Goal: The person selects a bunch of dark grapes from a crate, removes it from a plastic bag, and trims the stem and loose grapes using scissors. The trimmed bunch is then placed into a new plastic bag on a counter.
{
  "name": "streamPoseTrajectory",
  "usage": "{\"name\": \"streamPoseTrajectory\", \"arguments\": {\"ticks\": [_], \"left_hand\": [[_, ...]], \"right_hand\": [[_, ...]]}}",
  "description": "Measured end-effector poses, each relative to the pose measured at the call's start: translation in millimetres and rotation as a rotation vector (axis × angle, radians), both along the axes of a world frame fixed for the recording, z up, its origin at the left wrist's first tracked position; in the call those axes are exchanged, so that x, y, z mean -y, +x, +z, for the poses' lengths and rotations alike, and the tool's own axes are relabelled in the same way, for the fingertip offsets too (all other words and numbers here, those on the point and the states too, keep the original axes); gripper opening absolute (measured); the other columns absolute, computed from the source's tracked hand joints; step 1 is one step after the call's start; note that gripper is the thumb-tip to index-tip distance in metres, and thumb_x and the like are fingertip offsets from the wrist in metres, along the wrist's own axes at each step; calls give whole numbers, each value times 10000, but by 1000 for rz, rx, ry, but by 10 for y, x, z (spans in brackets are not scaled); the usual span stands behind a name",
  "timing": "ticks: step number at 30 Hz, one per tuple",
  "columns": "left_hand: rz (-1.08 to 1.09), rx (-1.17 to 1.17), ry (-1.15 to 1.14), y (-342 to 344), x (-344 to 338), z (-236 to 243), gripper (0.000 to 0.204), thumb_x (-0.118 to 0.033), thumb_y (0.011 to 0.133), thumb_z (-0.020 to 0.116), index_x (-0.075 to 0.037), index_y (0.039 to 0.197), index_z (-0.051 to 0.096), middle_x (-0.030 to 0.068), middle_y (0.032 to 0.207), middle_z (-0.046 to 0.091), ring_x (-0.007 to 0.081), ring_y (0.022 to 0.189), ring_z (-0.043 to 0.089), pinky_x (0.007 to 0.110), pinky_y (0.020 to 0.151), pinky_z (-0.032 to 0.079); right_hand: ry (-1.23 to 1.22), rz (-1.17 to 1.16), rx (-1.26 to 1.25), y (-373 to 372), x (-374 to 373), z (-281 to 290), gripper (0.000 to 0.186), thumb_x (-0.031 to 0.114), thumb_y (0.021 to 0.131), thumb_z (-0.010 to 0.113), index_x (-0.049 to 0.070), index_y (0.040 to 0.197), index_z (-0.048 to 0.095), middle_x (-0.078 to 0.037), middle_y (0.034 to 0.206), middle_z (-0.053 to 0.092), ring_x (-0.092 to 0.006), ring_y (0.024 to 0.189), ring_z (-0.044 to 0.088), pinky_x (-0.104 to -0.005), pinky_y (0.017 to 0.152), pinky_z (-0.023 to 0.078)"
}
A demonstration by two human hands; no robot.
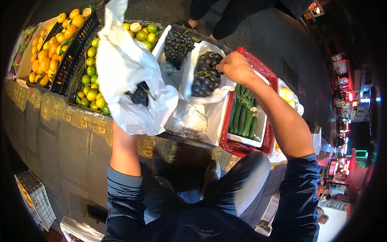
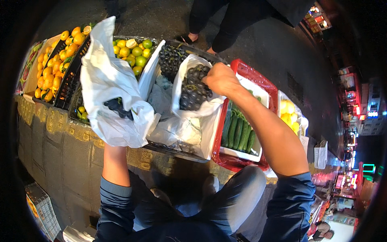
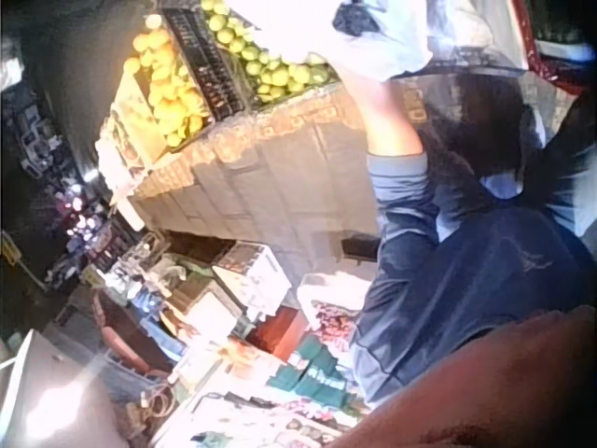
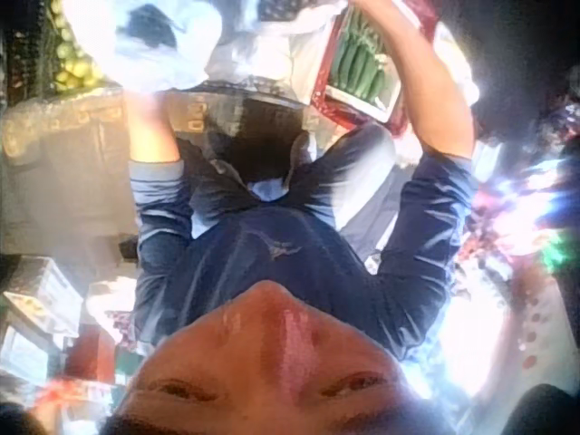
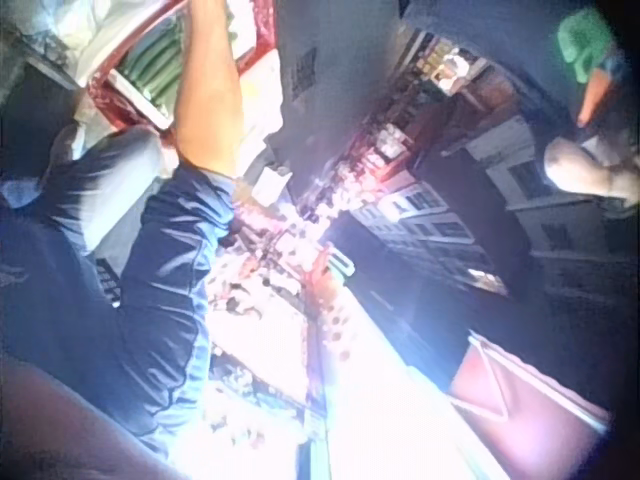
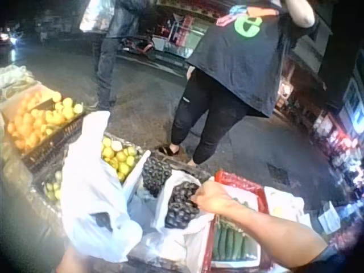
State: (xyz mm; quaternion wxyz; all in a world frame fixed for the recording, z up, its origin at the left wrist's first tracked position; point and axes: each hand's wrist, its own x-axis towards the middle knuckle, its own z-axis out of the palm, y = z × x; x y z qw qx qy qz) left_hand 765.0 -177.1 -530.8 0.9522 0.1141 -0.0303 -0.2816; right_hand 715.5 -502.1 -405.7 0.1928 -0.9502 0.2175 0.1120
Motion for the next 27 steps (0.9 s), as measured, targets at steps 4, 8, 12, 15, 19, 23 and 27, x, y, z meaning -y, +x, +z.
{"name": "streamPoseTrajectory", "arguments": {"ticks": [4, 8, 12, 15, 19, 23, 27], "left_hand": [[32, 177, 253, 42, 207, 76, 550, -426, 1026, 477, -16, 1387, 538, 158, 1247, 670, 302, 1071, 693, 434, 928, 591], [-112, -156, 197, -38, 424, 131, 630, -515, 1035, 382, -39, 1423, 523, 161, 1306, 655, 346, 1156, 664, 474, 1017, 546], [-237, -258, 198, -179, 571, 31, 682, -550, 1029, 400, -45, 1480, 486, 165, 1410, 601, 337, 1262, 601, 476, 1112, 463], [-254, -266, 252, -230, 696, -102, 681, -554, 1025, 423, -27, 1444, 522, 150, 1364, 637, 310, 1218, 635, 454, 1077, 491], [-316, -280, 326, -300, 813, -244, 679, -570, 1013, 445, -45, 1434, 538, 144, 1337, 655, 308, 1185, 651, 441, 1052, 505], [-346, -288, 389, -335, 920, -405, 675, -582, 992, 496, -65, 1421, 558, 136, 1325, 663, 294, 1157, 662, 433, 1010, 530], [-318, -367, 528, -302, 1069, -737, 657, -546, 947, 608, -54, 1381, 583, 137, 1260, 691, 274, 1103, 684, 419, 967, 544]], "right_hand": [[-95, 67, -29, -131, 51, 617, 278, 226, 829, 730, -48, 876, 747, -274, 775, 673, -388, 767, 701, -446, 770, 531], [-126, 100, 21, -270, 118, 953, 259, 209, 858, 717, -40, 921, 752, -277, 767, 659, -376, 749, 694, -450, 735, 524], [-153, 116, 81, -350, 178, 1149, 260, 200, 876, 702, -37, 969, 756, -275, 796, 674, -367, 767, 699, -441, 744, 528], [-163, 143, 86, -375, 243, 1296, 243, 166, 905, 670, -44, 993, 754, -223, 802, 707, -292, 752, 698, -398, 736, 537], [-167, 178, 129, -414, 343, 1474, 239, 143, 925, 657, -69, 996, 741, -175, 776, 717, -209, 709, 681, -361, 688, 528], [-199, 140, 149, -510, 407, 1719, 242, 148, 929, 674, -78, 992, 731, -148, 751, 683, -162, 685, 622, -349, 659, 499], [-228, 156, 178, -646, 375, 2029, 250, 162, 948, 675, -86, 935, 705, -38, 664, 551, -82, 636, 473, -313, 561, 398]]}}
